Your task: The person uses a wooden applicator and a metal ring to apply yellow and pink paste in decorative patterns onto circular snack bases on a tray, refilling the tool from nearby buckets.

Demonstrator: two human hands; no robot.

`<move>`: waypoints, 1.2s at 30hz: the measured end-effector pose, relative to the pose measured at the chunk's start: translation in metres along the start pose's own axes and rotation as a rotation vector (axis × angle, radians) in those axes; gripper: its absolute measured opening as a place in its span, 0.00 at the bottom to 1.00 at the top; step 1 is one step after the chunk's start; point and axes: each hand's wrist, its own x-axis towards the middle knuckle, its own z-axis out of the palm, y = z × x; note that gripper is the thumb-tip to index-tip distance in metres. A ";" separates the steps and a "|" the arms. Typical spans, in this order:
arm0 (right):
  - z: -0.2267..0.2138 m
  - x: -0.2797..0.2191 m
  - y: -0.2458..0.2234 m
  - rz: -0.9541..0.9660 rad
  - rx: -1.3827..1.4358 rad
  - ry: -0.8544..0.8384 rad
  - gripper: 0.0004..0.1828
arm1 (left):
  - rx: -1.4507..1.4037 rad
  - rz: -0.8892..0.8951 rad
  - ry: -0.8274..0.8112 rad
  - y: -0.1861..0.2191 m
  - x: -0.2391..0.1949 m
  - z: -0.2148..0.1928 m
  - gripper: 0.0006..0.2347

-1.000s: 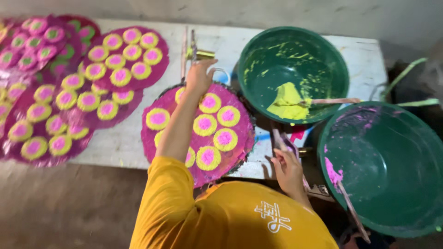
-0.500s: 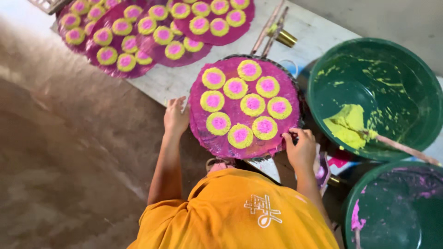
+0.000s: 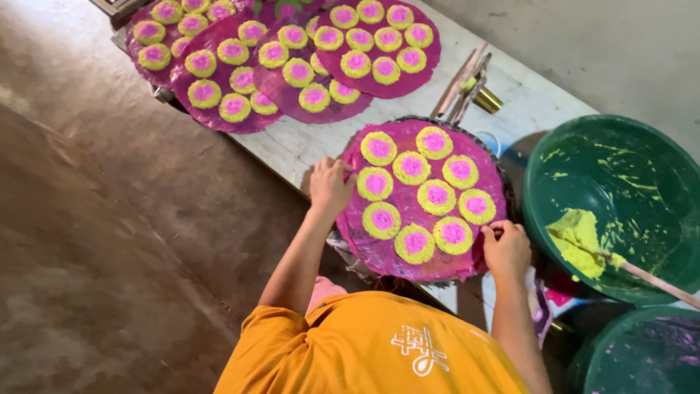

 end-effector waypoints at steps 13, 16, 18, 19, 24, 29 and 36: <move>0.023 0.020 0.003 0.245 -0.140 0.030 0.17 | -0.497 0.248 -0.284 -0.024 0.034 -0.012 0.14; 0.022 0.019 0.006 0.342 -0.173 0.046 0.15 | -0.555 0.411 -0.232 -0.025 0.047 -0.016 0.15; 0.020 0.017 0.005 0.386 -0.105 0.069 0.17 | -0.563 0.455 -0.273 -0.027 0.055 -0.021 0.14; 0.018 0.015 0.004 0.391 -0.055 0.079 0.18 | -0.541 0.431 -0.347 -0.027 0.058 -0.022 0.14; 0.015 0.004 0.004 0.431 0.055 0.151 0.19 | -0.549 0.416 -0.472 -0.023 0.069 -0.025 0.14; 0.032 -0.004 0.003 0.449 -0.048 0.151 0.08 | -0.503 0.437 -0.465 -0.020 0.067 -0.024 0.16; 0.039 -0.018 -0.005 0.508 0.088 0.304 0.15 | -0.453 0.443 -0.446 -0.013 0.056 -0.026 0.21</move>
